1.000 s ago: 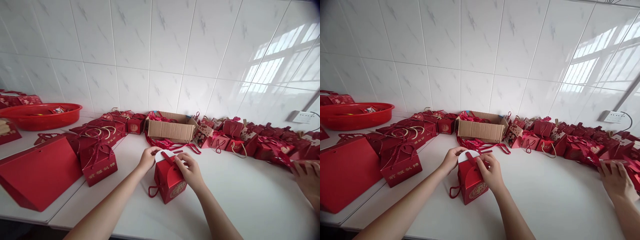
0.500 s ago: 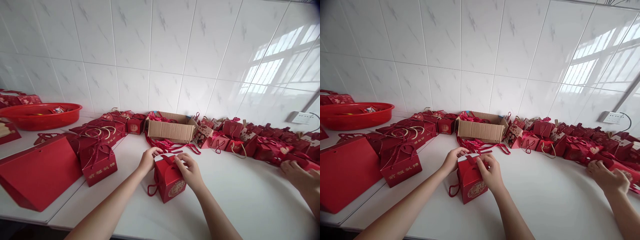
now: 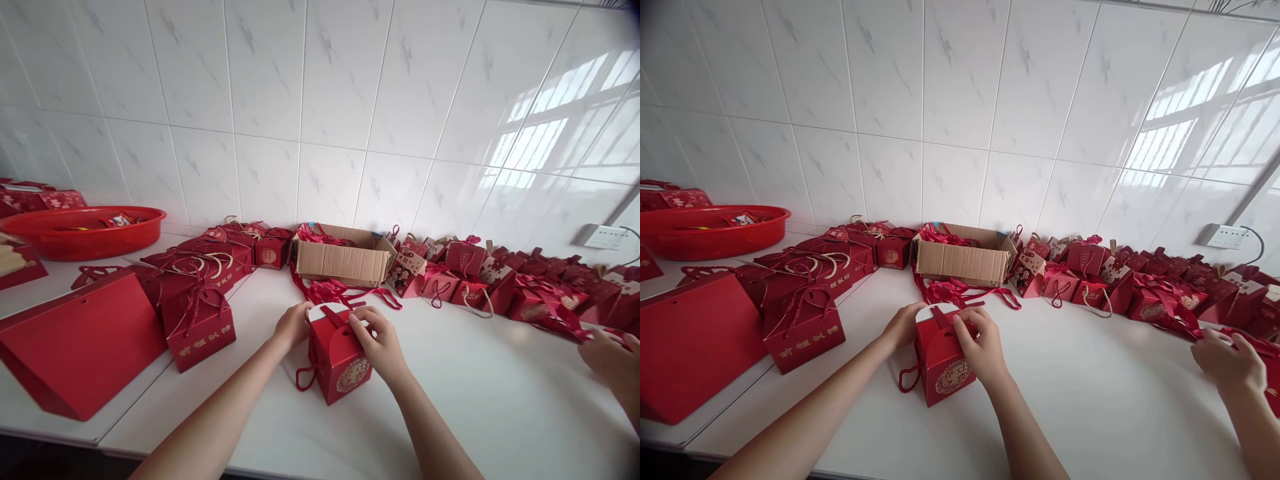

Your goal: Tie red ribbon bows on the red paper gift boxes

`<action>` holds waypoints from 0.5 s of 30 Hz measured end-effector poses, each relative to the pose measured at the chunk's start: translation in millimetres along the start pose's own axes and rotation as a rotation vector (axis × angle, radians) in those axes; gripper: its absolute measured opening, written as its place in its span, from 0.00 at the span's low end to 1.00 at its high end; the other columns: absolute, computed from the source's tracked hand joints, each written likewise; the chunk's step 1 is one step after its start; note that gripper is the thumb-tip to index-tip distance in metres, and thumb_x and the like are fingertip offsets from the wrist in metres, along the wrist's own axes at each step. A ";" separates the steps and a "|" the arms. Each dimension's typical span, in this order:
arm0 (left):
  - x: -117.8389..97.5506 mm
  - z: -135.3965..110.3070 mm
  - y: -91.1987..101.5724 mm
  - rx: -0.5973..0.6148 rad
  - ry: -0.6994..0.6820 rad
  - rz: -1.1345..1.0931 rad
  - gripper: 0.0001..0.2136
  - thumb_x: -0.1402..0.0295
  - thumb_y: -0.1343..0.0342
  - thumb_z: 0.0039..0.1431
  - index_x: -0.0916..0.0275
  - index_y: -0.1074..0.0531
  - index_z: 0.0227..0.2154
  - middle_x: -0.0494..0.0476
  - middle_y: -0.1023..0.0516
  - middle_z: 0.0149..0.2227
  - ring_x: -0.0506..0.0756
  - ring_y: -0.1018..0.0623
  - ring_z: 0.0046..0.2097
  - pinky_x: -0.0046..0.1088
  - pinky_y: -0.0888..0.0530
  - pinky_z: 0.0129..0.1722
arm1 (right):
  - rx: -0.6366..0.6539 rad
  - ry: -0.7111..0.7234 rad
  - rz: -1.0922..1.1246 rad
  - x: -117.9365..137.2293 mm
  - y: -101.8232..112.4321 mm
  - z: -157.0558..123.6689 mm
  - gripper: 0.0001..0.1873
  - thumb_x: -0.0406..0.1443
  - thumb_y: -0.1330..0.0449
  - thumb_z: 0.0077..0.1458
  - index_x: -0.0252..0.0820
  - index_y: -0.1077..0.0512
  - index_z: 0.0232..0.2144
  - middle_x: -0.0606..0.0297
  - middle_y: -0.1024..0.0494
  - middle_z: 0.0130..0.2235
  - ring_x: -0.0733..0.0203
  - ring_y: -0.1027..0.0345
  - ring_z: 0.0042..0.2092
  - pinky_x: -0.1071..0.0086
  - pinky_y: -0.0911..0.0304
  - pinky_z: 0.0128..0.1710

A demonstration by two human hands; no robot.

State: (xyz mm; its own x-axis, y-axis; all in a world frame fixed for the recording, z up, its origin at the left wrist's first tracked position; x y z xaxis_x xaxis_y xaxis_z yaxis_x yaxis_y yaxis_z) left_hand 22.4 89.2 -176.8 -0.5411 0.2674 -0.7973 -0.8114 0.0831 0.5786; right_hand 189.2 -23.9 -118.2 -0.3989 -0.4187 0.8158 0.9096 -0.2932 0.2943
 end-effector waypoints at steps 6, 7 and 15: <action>-4.4 -2.2 11.8 -0.028 0.048 0.192 0.05 0.69 0.45 0.46 0.57 0.26 0.27 0.54 0.21 0.29 0.57 0.25 0.31 0.28 0.36 0.32 | -0.011 -0.005 -0.003 0.0 0.2 -0.3 0.14 0.46 0.45 0.57 0.42 0.29 0.28 0.61 0.26 0.35 0.59 0.32 0.37 0.68 0.39 0.34; -4.2 -1.8 14.3 -0.037 0.060 0.224 0.06 0.70 0.45 0.45 0.56 0.26 0.28 0.54 0.21 0.29 0.58 0.24 0.31 0.29 0.36 0.32 | -0.010 -0.006 -0.004 -0.2 0.1 -0.3 0.15 0.46 0.45 0.57 0.42 0.29 0.28 0.61 0.26 0.35 0.59 0.32 0.37 0.68 0.39 0.34; 12.2 8.4 41.0 -0.159 0.170 0.397 0.13 0.76 0.48 0.45 0.57 0.27 0.35 0.58 0.20 0.35 0.61 0.23 0.40 0.32 0.37 0.39 | -0.009 -0.001 -0.011 -2.3 -0.3 0.0 0.14 0.45 0.45 0.57 0.42 0.29 0.28 0.61 0.26 0.36 0.58 0.33 0.38 0.67 0.39 0.38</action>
State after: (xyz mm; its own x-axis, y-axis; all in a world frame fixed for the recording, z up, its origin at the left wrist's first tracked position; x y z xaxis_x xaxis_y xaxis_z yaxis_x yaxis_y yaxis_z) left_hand -15.7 104.0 -161.4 -0.8346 0.0866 -0.5440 -0.5508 -0.1463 0.8217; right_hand 189.8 -22.9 -120.1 -0.4089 -0.4145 0.8130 0.9041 -0.3052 0.2991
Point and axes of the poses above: each hand's wrist, its own z-axis towards the middle knuckle, its own y-axis out of the back of the hand, x = y × z, the point moved 7 cm from there along z, towards the middle knuckle
